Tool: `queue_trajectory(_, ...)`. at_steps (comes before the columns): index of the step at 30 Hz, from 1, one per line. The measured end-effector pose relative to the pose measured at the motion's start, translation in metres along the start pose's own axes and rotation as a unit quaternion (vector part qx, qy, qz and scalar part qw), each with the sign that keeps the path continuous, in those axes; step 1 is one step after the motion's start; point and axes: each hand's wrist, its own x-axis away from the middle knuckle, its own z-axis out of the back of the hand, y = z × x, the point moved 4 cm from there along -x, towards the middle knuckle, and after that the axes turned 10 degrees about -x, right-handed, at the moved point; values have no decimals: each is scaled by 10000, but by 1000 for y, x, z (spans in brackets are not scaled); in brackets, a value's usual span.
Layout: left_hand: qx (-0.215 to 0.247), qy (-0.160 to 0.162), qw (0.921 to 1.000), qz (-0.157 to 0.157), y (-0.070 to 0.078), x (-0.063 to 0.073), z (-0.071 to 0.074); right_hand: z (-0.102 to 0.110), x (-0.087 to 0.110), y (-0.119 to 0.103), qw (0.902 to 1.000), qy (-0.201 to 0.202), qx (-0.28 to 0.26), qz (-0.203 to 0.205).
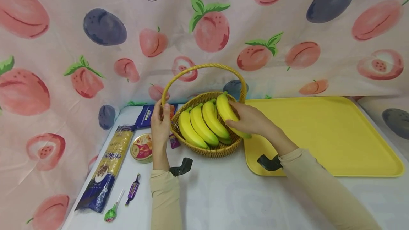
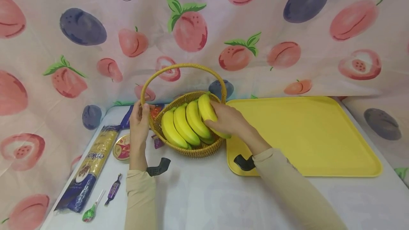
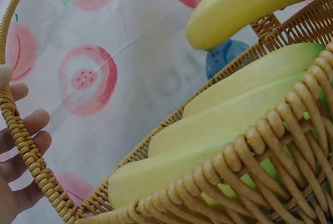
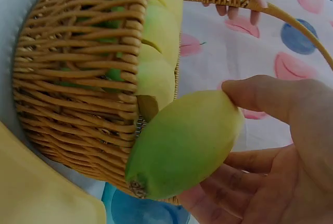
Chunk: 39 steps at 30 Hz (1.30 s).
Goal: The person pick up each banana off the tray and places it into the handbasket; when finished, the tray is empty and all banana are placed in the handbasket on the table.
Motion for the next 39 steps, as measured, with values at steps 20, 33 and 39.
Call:
queue_trajectory(20, 20, -68, 9999, 118, 7, 2, 2, -16, -49, -10, 9893, -713, 1109, -625)
queue_trajectory(33, -65, 79, 9999, -94, 2, -5, -1, -22, -50, -3, 9901, -755, 1033, -570)
queue_trajectory(39, -26, 88, 9999, -76, 0, -3, 0, -24, -47, 2, 9914, -652, 919, -660)
